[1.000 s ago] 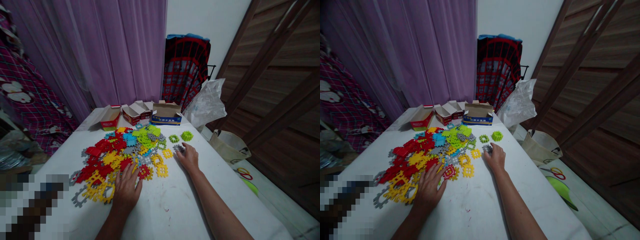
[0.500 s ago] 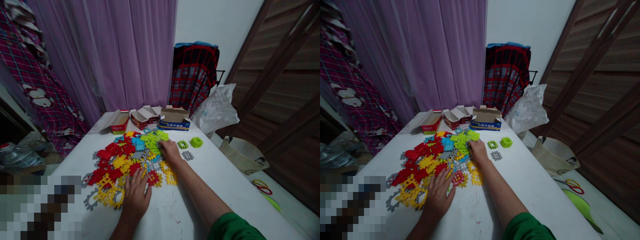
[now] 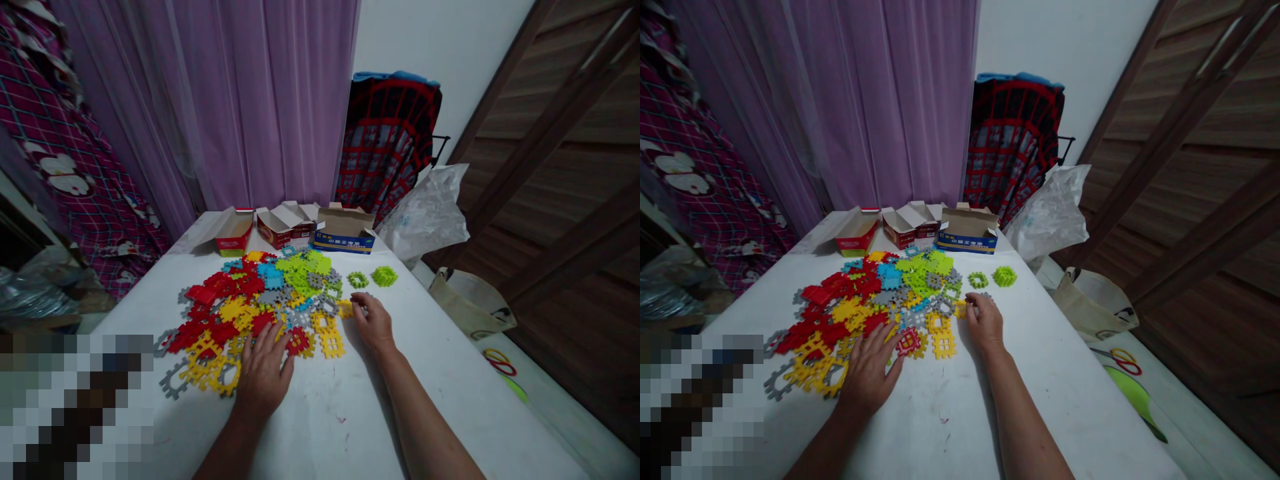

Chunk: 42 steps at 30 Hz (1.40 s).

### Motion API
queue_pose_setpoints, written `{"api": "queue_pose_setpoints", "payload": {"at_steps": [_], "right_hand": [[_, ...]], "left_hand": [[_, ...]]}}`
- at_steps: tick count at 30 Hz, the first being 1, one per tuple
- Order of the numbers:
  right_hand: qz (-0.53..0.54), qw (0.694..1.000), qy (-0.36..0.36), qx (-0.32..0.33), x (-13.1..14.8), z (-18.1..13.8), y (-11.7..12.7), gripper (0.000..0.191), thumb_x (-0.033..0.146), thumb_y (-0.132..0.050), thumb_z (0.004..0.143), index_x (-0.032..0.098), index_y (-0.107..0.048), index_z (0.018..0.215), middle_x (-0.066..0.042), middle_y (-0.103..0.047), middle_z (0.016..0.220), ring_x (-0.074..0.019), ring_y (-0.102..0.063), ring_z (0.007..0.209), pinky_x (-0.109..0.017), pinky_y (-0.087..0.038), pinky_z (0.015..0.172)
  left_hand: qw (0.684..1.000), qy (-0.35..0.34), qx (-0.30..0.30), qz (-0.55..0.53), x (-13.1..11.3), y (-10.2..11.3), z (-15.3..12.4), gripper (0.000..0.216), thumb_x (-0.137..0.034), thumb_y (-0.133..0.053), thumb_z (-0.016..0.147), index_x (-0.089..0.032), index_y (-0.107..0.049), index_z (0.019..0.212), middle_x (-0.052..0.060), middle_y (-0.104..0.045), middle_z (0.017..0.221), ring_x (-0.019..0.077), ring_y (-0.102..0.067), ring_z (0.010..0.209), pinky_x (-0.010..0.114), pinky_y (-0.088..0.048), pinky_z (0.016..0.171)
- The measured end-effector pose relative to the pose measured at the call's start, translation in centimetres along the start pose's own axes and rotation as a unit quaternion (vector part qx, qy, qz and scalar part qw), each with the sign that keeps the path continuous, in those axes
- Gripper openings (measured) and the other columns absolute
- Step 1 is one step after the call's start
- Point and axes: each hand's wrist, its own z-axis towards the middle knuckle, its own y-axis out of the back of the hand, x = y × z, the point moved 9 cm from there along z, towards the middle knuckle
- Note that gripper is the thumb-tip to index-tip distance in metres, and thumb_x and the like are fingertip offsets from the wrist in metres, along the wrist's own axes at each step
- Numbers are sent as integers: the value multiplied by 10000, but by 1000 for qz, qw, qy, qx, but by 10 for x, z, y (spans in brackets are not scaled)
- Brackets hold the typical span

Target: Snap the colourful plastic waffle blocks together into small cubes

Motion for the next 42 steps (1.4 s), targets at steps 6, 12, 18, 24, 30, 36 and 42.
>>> {"api": "queue_pose_setpoints", "payload": {"at_steps": [6,12,18,24,30,36,42], "right_hand": [[-68,996,38,51,21,-5,-22,476,407,-659,779,184,-650,1200,-106,-709,1087,-264,-612,1029,-391,-456,909],[-55,994,34,90,22,-3,-36,478,340,-654,791,195,-617,1245,-75,-719,1062,-247,-609,1018,-376,-434,909],[-68,993,48,87,26,-2,-29,506,341,-652,778,181,-610,1256,-119,-678,1177,-280,-570,1102,-407,-405,940],[-53,993,43,97,25,-2,-36,523,315,-660,761,211,-602,1271,-102,-698,1113,-283,-590,1068,-440,-415,944],[101,974,126,158,23,-6,-38,642,186,-594,774,254,-510,1408,-85,-644,1327,-223,-606,1175,-412,-472,1017],[74,980,129,134,15,2,-28,678,46,-465,741,233,-559,1386,-62,-597,1410,-202,-544,1300,-413,-438,1095],[-107,990,16,91,25,4,-16,465,357,-555,887,209,-604,1325,-109,-717,1155,-265,-616,1090,-414,-474,949]], "left_hand": [[1000,18,-15,1,-1,2,0,361,-251,-478,921,-247,-656,1235,76,-596,1424,275,-515,1344,509,-214,1195],[1000,10,-20,8,-3,4,1,351,-257,-469,933,-231,-651,1232,85,-598,1421,285,-520,1336,514,-227,1186],[1000,12,-20,3,-3,5,2,356,-256,-471,927,-241,-654,1231,84,-602,1416,282,-522,1335,510,-230,1186],[1000,11,-10,10,-2,3,1,366,-272,-478,929,-249,-647,1252,82,-588,1433,280,-514,1343,508,-211,1197],[1000,-4,-12,15,-3,4,1,369,-274,-478,933,-259,-632,1269,67,-590,1433,265,-521,1339,496,-210,1200],[1000,18,-14,5,-2,5,1,372,-257,-470,923,-250,-652,1247,83,-589,1432,270,-516,1345,509,-210,1206],[1000,26,-2,-12,-1,3,2,382,-267,-490,910,-261,-666,1249,83,-585,1435,284,-510,1350,523,-223,1202]]}}
